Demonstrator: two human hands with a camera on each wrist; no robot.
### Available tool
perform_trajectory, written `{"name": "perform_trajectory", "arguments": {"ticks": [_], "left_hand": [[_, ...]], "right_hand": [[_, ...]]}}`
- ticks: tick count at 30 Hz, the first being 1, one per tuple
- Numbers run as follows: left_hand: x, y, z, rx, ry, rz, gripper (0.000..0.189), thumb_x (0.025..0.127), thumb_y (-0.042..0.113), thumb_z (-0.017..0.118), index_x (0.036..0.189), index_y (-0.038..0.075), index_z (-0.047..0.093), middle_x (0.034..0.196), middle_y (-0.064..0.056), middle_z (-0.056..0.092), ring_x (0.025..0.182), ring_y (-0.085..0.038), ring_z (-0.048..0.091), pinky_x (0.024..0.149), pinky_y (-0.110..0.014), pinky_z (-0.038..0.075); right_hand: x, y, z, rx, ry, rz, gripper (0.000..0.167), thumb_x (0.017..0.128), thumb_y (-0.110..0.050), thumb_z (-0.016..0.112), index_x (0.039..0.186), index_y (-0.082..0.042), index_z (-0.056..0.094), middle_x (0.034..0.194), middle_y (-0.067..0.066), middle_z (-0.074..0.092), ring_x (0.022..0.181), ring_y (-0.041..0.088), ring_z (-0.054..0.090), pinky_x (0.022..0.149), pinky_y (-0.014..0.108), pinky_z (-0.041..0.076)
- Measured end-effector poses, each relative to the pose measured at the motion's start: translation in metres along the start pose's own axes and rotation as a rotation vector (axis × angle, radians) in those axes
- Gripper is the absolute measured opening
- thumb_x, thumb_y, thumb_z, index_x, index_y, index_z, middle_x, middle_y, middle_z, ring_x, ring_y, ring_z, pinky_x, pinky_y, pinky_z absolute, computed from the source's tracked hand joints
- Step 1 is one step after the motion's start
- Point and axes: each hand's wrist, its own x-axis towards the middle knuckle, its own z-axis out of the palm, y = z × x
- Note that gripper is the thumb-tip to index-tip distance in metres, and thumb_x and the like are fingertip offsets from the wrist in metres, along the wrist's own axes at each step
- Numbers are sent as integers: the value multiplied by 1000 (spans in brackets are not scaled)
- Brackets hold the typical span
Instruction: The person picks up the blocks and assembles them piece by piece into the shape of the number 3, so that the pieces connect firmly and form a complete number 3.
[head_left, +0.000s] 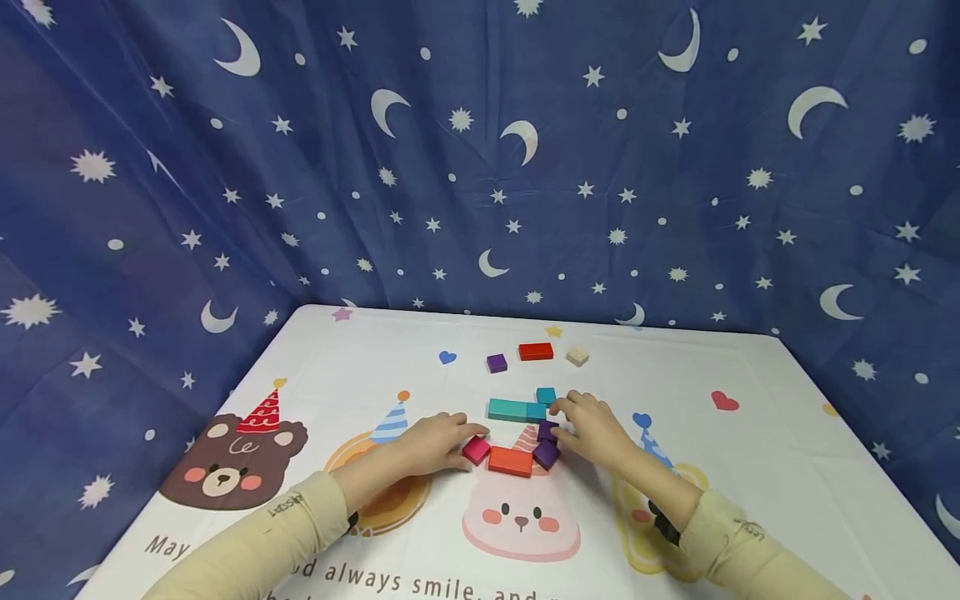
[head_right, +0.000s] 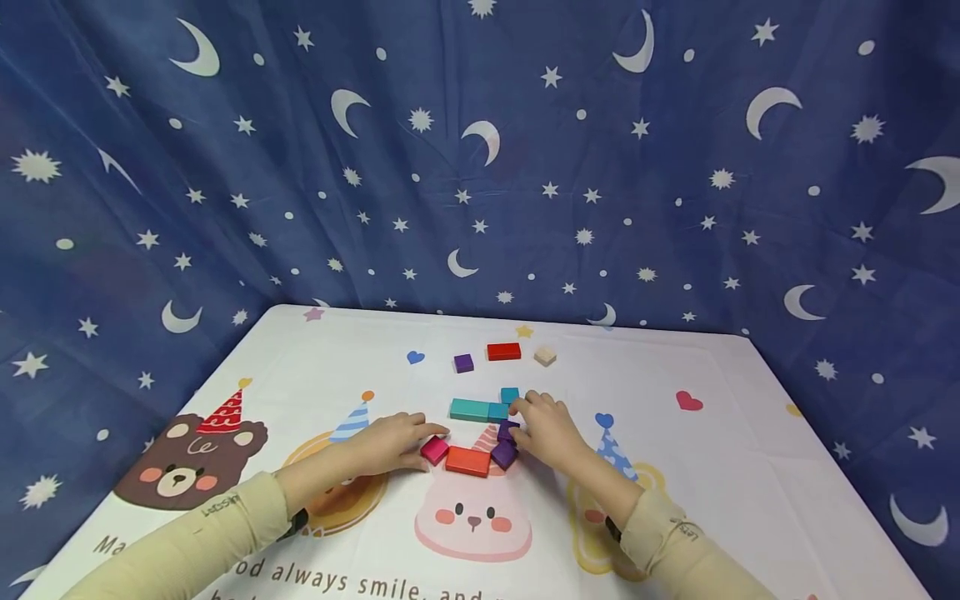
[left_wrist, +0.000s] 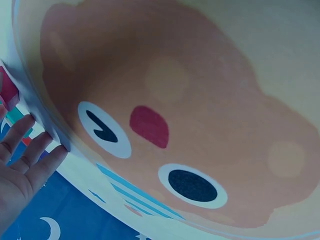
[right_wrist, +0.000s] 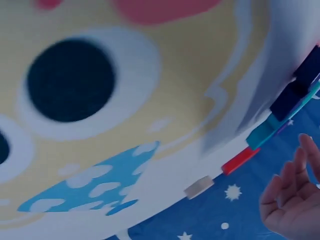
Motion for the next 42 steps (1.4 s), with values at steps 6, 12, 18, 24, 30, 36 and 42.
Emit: {"name": "perform_trajectory", "arguments": {"ticks": [6, 12, 18, 24, 30, 36, 42], "left_hand": [[-1, 0, 2, 8, 3, 4, 51, 81, 44, 69, 127, 24, 57, 91, 1, 55, 76, -9, 47, 65, -20, 41], [0, 3, 1, 28, -5, 12, 45, 83, 43, 68, 123, 24, 61, 86, 2, 50, 74, -10, 44, 64, -21, 37], [-2, 5, 3, 7, -2, 0, 41, 83, 40, 68, 120, 22, 62, 86, 2, 50, 75, -10, 44, 63, -21, 37], [0, 5, 4, 12, 2, 0, 42, 83, 40, 68, 121, 22, 62, 86, 1, 50, 75, -11, 44, 63, -22, 37], [1, 5, 4, 11, 7, 5, 42, 83, 40, 68, 120, 22, 62, 86, 1, 50, 75, -11, 45, 64, -22, 37], [1, 6, 3, 2, -3, -3, 41, 84, 39, 68, 120, 22, 63, 87, 1, 51, 76, -11, 45, 65, -23, 38], [2, 5, 2, 4, -12, -12, 42, 84, 40, 68, 121, 22, 63, 87, 1, 50, 76, -11, 44, 65, -22, 37]], "right_hand": [[3, 9, 6, 12, -57, 13, 24, 80, -21, 73, 99, -7, 67, 85, 4, 59, 76, 17, 50, 72, 37, 46], [5, 8, 8, -2, -69, -1, 24, 77, -15, 73, 98, -6, 67, 83, 4, 58, 74, 17, 49, 69, 36, 46], [5, 7, 11, -18, -88, 26, 23, 77, -18, 76, 95, -6, 66, 82, 3, 59, 73, 15, 50, 70, 34, 46], [4, 7, 11, -20, -84, 41, 23, 77, -20, 76, 93, -6, 66, 80, 2, 59, 71, 15, 49, 68, 34, 45], [3, 6, 11, -30, -74, 41, 24, 77, -21, 76, 93, -6, 66, 79, 2, 60, 70, 14, 49, 69, 34, 45], [2, 7, 12, -38, -74, 43, 24, 77, -22, 76, 93, -6, 66, 78, 2, 59, 69, 14, 48, 68, 35, 44], [3, 8, 11, -29, -80, 45, 24, 77, -23, 76, 92, -6, 66, 78, 2, 61, 69, 14, 50, 68, 35, 44]]}}
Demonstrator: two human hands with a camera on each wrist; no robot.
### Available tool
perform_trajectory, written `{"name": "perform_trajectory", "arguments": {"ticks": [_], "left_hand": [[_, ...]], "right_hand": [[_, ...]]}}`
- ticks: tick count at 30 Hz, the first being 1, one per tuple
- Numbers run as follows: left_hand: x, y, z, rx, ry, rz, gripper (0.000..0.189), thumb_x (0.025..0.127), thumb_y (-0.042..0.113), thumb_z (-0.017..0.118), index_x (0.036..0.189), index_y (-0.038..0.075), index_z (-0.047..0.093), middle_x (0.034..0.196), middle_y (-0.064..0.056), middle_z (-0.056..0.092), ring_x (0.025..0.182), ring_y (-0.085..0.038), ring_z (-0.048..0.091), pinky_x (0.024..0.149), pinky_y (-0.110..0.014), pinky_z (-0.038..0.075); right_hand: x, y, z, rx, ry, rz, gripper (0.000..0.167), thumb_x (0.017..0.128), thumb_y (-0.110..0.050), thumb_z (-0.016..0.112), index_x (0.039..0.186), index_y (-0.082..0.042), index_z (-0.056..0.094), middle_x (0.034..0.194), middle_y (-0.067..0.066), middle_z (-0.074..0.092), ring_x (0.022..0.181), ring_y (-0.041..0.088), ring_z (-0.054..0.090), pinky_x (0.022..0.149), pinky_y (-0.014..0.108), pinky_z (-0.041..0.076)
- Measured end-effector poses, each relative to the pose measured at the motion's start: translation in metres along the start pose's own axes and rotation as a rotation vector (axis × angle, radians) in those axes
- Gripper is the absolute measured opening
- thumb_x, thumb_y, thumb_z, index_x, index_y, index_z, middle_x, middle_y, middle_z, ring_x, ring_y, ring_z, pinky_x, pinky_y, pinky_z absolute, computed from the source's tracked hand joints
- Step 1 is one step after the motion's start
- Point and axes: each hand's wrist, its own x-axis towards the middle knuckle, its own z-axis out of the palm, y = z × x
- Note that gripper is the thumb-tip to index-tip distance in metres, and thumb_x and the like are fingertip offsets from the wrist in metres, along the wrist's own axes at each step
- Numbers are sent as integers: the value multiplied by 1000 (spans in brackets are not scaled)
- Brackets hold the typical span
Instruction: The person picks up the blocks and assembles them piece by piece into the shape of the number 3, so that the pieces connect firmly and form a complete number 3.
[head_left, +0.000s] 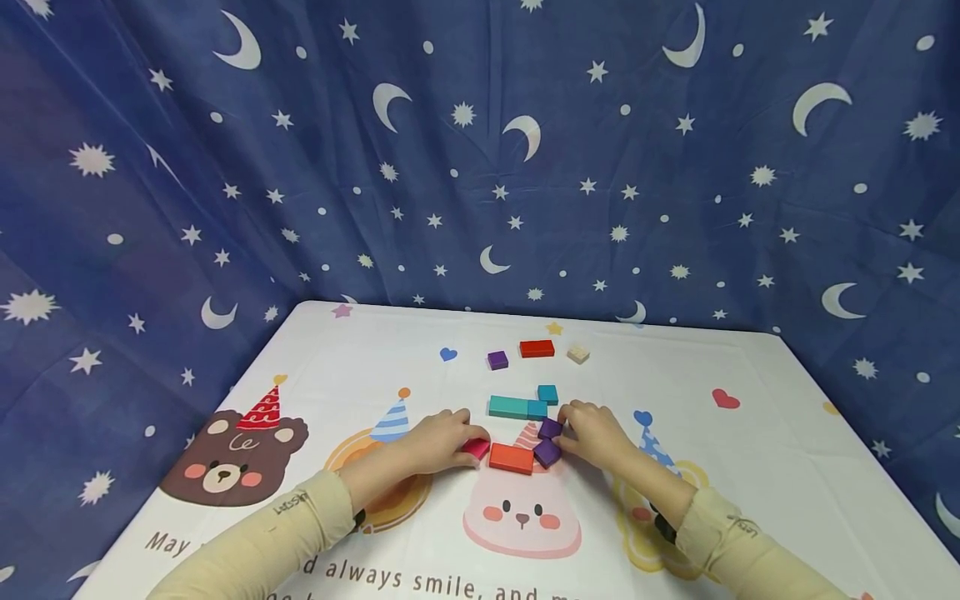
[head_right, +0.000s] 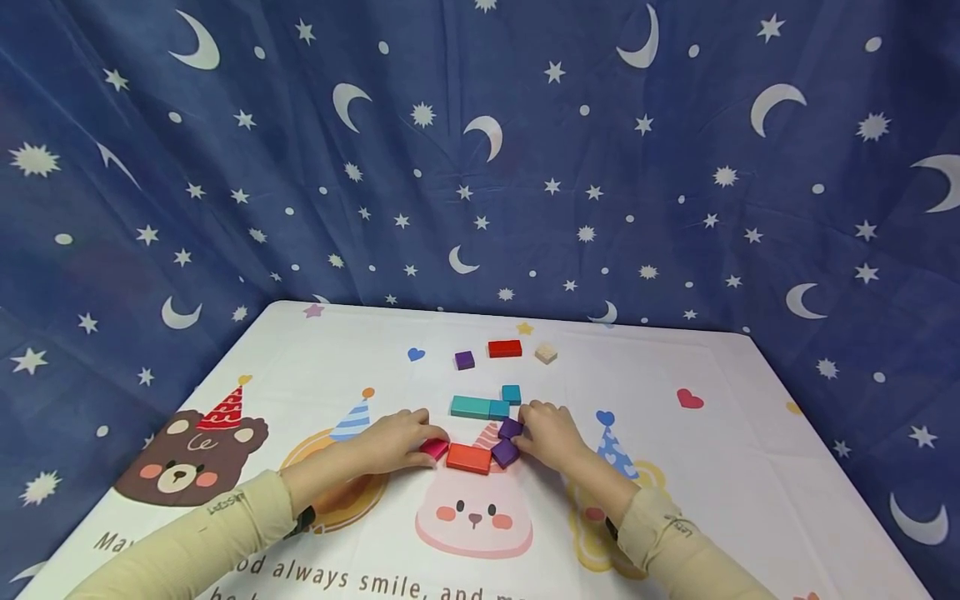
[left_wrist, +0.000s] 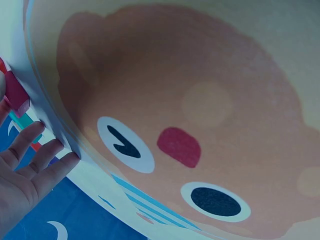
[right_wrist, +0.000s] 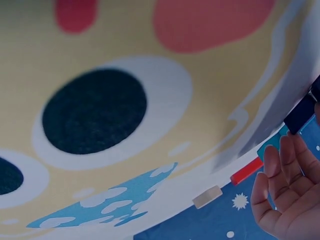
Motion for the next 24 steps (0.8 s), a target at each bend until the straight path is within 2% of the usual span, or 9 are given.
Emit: {"name": "perform_trajectory", "arguments": {"ticks": [5, 10, 14, 18, 21, 24], "left_hand": [[1, -1, 0, 3, 4, 9, 42, 84, 41, 67, 120, 22, 63, 87, 1, 50, 75, -11, 44, 64, -22, 37], [1, -2, 0, 17, 12, 22, 41, 84, 41, 67, 120, 21, 63, 86, 1, 50, 74, -11, 44, 63, -22, 37], [0, -2, 0, 21, 19, 25, 41, 84, 41, 67, 120, 21, 63, 85, 1, 50, 73, -11, 43, 62, -22, 36], [0, -1, 0, 22, 22, 24, 43, 83, 42, 68, 120, 22, 62, 86, 1, 49, 73, -11, 43, 61, -22, 35], [1, 1, 0, -6, 21, -4, 46, 81, 46, 69, 120, 24, 61, 89, 0, 51, 75, -11, 44, 61, -22, 36], [3, 5, -1, -48, 17, -59, 48, 79, 49, 70, 119, 24, 61, 95, -1, 53, 78, -12, 46, 63, -23, 38]], "right_hand": [[0, 0, -5, 1, 4, -22, 27, 77, -22, 76, 97, -8, 65, 86, 4, 62, 76, 17, 54, 73, 40, 47], [-2, -3, -11, 10, -30, -146, 29, 76, -21, 77, 100, -12, 65, 95, 3, 58, 87, 19, 53, 77, 42, 45], [-4, -5, -11, 3, -92, -229, 35, 74, -27, 79, 103, -13, 66, 95, 2, 55, 87, 17, 48, 77, 38, 42], [-6, -6, -9, -8, -108, -245, 42, 71, -33, 81, 105, -14, 65, 95, 0, 54, 86, 15, 46, 76, 36, 39], [-7, -8, -8, -16, -94, -248, 44, 70, -37, 81, 104, -14, 65, 92, -1, 53, 84, 14, 45, 74, 34, 38], [-8, -11, -6, -31, -63, -245, 43, 69, -41, 81, 98, -14, 64, 88, -3, 51, 81, 13, 43, 72, 32, 38]]}}
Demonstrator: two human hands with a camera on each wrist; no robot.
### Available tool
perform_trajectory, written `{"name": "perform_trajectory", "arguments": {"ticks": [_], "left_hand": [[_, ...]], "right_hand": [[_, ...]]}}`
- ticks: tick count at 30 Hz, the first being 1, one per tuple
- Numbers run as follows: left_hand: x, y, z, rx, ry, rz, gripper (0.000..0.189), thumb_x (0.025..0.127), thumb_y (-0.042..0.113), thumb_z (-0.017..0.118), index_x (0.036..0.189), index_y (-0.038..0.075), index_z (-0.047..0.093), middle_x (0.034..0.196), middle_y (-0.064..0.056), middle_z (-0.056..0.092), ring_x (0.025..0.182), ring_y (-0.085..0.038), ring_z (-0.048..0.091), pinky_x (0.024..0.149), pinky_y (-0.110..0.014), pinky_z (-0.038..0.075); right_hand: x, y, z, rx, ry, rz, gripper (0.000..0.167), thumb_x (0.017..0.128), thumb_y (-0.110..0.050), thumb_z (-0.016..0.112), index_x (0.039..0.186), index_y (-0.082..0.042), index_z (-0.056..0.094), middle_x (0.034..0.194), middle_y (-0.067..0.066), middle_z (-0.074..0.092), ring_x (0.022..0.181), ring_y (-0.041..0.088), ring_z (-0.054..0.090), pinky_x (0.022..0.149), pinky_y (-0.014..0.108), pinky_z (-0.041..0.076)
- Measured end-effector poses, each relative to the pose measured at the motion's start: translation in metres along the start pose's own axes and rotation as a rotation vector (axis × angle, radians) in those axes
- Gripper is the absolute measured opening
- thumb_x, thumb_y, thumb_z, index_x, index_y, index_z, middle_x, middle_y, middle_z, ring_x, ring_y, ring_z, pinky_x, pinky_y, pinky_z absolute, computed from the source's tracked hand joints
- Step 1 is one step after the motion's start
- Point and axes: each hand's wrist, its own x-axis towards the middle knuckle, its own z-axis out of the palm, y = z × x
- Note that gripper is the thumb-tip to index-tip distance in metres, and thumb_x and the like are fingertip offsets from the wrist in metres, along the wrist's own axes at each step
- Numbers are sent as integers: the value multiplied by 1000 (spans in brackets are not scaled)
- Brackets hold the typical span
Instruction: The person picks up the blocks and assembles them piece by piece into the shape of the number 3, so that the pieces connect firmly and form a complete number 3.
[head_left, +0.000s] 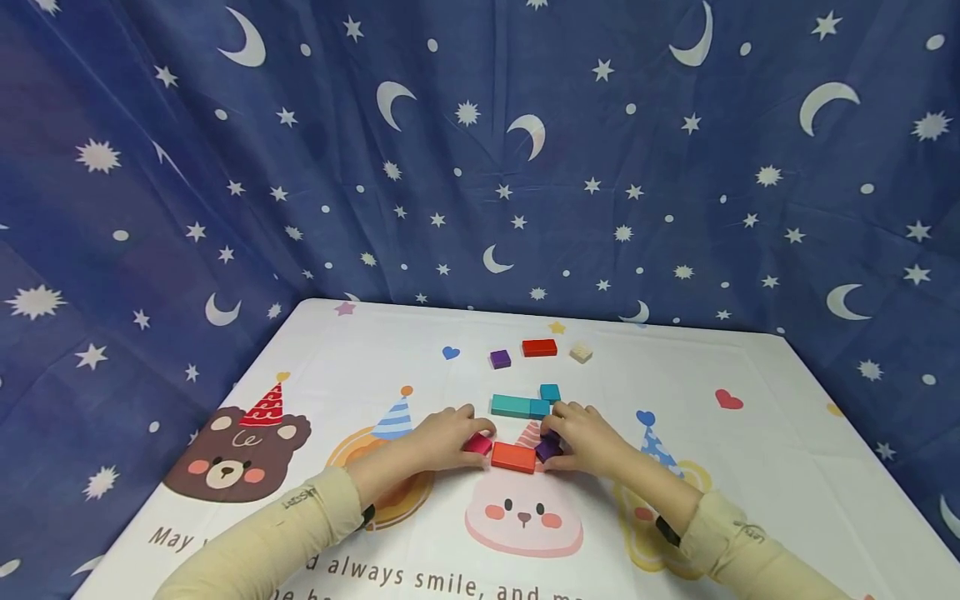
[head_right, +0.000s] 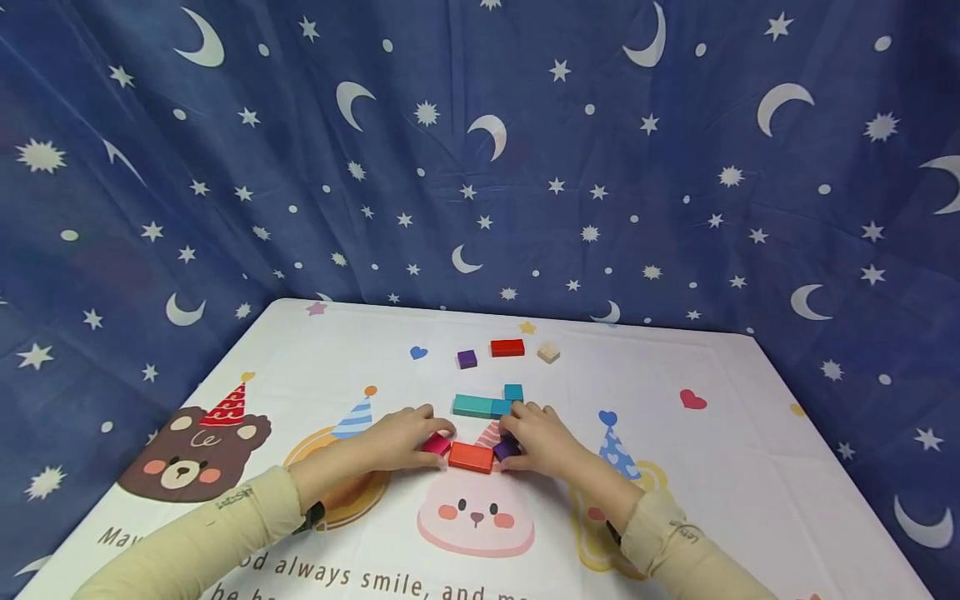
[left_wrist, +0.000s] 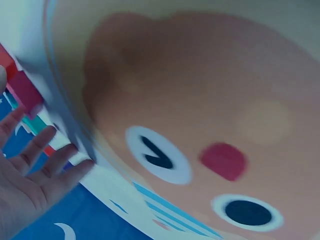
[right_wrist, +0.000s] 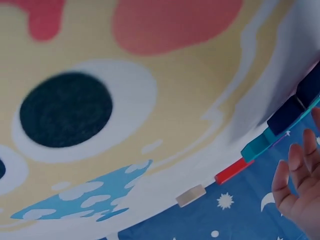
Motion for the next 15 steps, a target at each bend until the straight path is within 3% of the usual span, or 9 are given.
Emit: {"name": "perform_trajectory", "arguments": {"ticks": [5, 9, 15], "left_hand": [[3, 12, -1, -15, 12, -41, 48, 74, 48, 75, 112, 21, 64, 100, -3, 57, 79, -13, 50, 66, -25, 40], [5, 20, 0, 1, 28, -3, 45, 75, 44, 76, 110, 19, 66, 100, -3, 60, 80, -13, 52, 68, -26, 43], [11, 21, 4, 21, 38, 73, 36, 78, 38, 75, 108, 18, 67, 95, 1, 61, 77, -10, 50, 67, -24, 42]], "right_hand": [[-2, -6, 2, -18, 34, 83, 40, 67, -42, 82, 83, -13, 60, 78, -4, 47, 75, 13, 41, 67, 30, 36], [-4, -10, 3, -23, 33, 162, 38, 67, -41, 83, 75, -11, 61, 73, -3, 49, 72, 14, 42, 67, 31, 37], [-6, -14, 5, -36, 42, 192, 37, 68, -40, 82, 71, -10, 59, 68, -2, 48, 68, 14, 42, 63, 29, 36]]}}
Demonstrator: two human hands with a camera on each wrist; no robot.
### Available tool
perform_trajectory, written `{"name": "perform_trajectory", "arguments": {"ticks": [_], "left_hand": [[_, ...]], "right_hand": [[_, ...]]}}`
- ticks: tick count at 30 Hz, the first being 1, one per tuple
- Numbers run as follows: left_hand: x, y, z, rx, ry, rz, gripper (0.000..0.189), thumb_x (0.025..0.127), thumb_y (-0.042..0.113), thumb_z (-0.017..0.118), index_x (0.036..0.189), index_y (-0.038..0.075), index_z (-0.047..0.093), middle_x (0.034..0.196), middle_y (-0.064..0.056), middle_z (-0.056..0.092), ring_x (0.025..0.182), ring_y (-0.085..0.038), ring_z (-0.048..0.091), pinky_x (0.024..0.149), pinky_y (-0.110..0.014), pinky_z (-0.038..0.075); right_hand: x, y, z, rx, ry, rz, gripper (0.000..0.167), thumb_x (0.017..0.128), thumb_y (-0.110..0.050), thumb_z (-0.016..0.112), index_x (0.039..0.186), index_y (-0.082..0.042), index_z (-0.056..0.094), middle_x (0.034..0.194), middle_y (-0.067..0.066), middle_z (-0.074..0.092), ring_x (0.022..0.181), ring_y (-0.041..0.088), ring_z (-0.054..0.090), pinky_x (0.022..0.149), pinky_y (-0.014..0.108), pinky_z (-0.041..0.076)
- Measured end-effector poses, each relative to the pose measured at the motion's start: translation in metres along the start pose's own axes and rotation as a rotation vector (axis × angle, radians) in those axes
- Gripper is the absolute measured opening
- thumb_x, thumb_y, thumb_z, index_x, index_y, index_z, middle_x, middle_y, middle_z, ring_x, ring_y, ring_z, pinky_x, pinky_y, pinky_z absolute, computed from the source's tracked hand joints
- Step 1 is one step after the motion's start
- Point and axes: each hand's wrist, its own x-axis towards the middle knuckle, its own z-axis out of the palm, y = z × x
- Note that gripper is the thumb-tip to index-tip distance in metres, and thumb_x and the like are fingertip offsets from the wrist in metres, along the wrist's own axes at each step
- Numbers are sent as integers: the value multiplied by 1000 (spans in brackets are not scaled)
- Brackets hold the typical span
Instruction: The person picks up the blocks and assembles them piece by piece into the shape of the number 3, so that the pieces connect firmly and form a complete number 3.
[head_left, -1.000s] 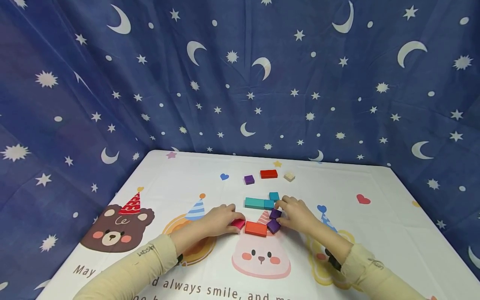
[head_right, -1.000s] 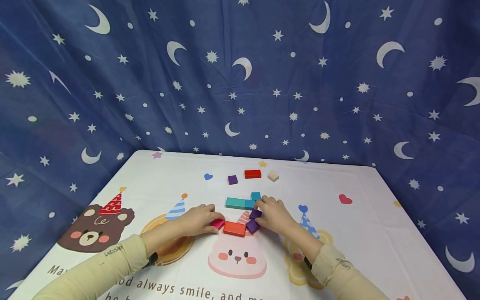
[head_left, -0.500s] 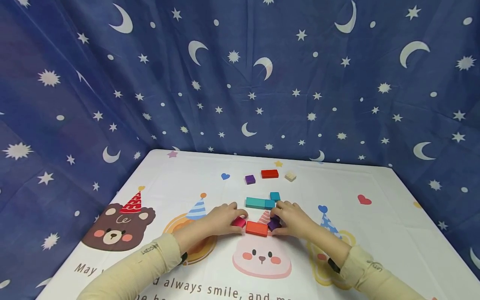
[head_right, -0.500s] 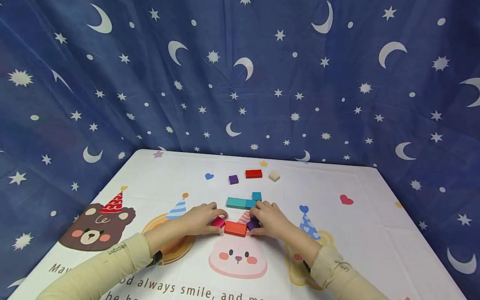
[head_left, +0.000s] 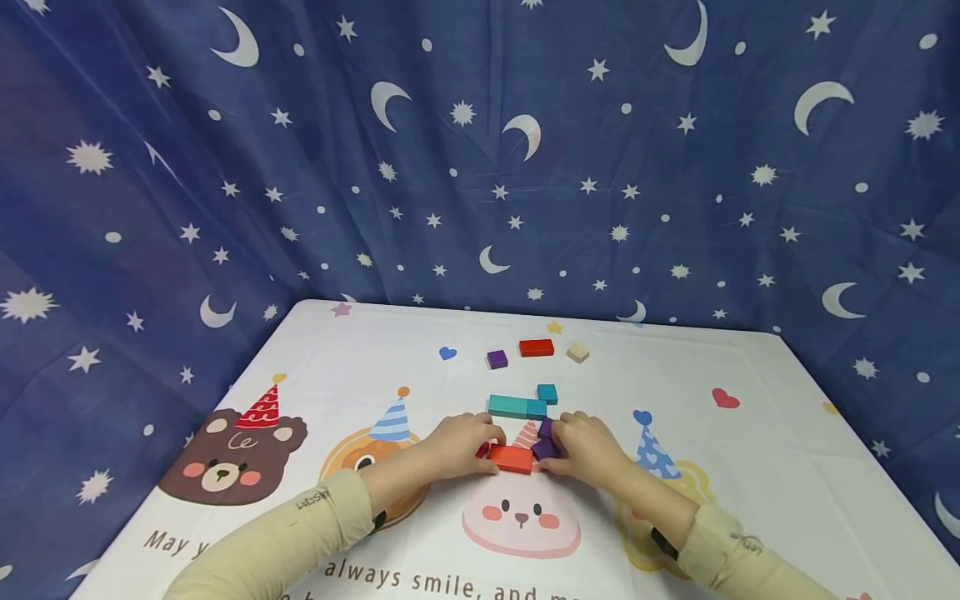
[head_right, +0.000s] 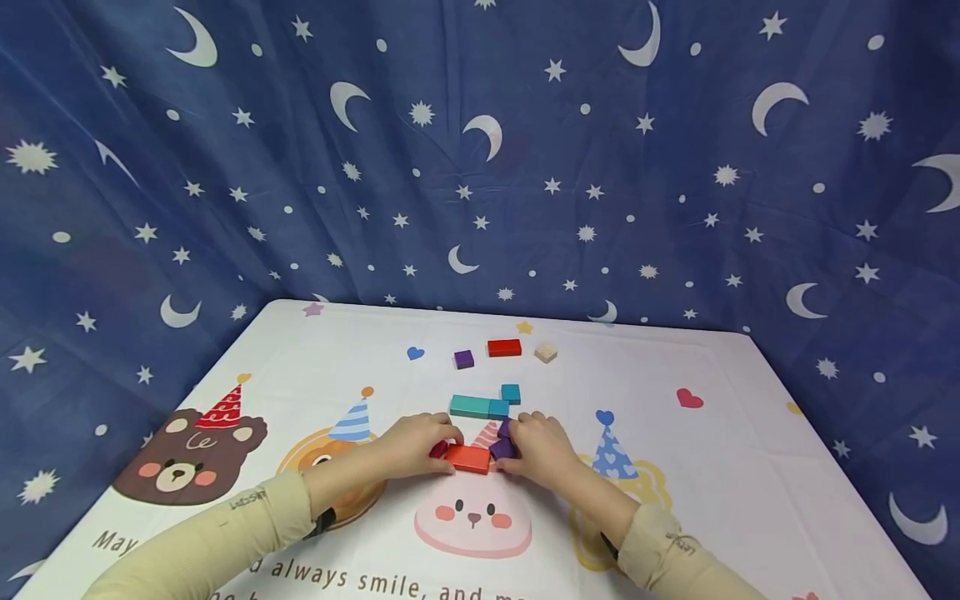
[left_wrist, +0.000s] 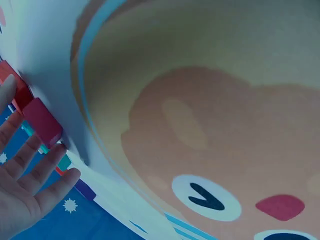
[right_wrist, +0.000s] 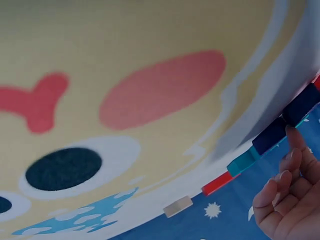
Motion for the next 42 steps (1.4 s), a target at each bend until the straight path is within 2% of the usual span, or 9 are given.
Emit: {"name": "perform_trajectory", "arguments": {"ticks": [5, 13, 24, 42], "left_hand": [[-2, -3, 0, -23, 4, -8, 33, 79, 35, 75, 107, 17, 67, 97, 0, 62, 81, -11, 52, 71, -24, 45], [-3, -5, -2, -32, -13, -10, 34, 79, 35, 75, 107, 17, 67, 99, 0, 62, 84, -12, 54, 74, -27, 47], [-3, -5, -3, -31, -17, -22, 31, 80, 31, 74, 107, 17, 67, 97, 0, 62, 81, -11, 52, 72, -26, 45], [0, -4, -2, -33, -30, -34, 33, 79, 35, 74, 107, 19, 67, 99, 0, 62, 83, -11, 52, 73, -27, 47]], "right_hand": [[0, -2, 1, -8, 16, -11, 34, 69, -35, 82, 72, -10, 59, 66, -4, 47, 65, 13, 40, 60, 27, 35], [0, -3, 0, 11, 17, -6, 31, 68, -30, 83, 74, -9, 61, 68, -3, 52, 66, 13, 41, 62, 28, 38], [-2, -4, 0, 6, 32, -10, 31, 68, -30, 83, 73, -10, 60, 67, -3, 52, 65, 13, 41, 60, 27, 37], [-1, -2, 1, 30, 18, 21, 32, 68, -30, 84, 73, -9, 59, 66, -3, 50, 65, 13, 41, 60, 27, 36]]}}
